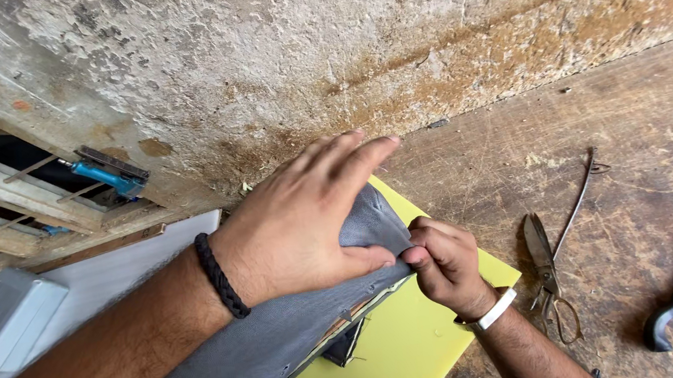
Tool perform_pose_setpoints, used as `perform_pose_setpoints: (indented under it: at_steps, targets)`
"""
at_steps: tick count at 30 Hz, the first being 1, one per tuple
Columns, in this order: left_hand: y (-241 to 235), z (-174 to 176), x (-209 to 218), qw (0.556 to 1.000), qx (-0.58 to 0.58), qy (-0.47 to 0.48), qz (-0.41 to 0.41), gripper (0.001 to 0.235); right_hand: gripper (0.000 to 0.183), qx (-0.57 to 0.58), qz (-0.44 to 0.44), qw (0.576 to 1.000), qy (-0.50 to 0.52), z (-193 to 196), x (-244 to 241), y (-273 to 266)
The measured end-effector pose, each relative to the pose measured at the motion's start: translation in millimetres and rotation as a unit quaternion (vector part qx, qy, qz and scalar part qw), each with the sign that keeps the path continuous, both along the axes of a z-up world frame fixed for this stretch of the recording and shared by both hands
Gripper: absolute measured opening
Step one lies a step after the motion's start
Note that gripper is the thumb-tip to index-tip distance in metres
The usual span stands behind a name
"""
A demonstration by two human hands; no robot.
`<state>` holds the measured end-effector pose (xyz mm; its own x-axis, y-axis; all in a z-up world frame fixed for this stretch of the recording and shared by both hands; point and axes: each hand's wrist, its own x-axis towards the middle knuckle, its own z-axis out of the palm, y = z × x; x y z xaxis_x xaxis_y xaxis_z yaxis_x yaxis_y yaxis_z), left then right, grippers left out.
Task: The person staples gray fabric onto a wooden chair frame using a pneumatic staple gun, trims excess fabric with scissors, and attaches the finished cushion to a curved sofa. The person works on the underside of the cushion, securing the fabric around the edges and corners.
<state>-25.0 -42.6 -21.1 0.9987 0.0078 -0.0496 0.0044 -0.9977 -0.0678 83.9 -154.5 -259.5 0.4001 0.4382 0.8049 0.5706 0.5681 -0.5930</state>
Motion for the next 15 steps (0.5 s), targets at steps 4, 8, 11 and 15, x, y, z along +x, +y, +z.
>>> perform_pose_setpoints:
  at_steps: [4, 8, 11, 15]
  targets:
    - [1, -4, -2, 0.993, -0.035, 0.045, 0.100, 0.115, 0.034, -0.011, -0.030, 0.999, 0.017, -1, -1, -5]
    - [-2, 16, 10, 0.996, -0.031, 0.023, 0.083, 0.114, 0.034, -0.007, -0.052, 0.998, 0.045, -2, -3, 15]
    - [-13, 20, 13, 0.987, 0.043, 0.049, 0.144, 0.121, 0.034, -0.017, -0.066, 0.994, 0.080, -8, 1, 35]
    - [-47, -7, 2, 0.959, 0.176, -0.022, 0.223, 0.124, 0.029, -0.017, -0.039, 0.993, 0.107, -20, 5, 44]
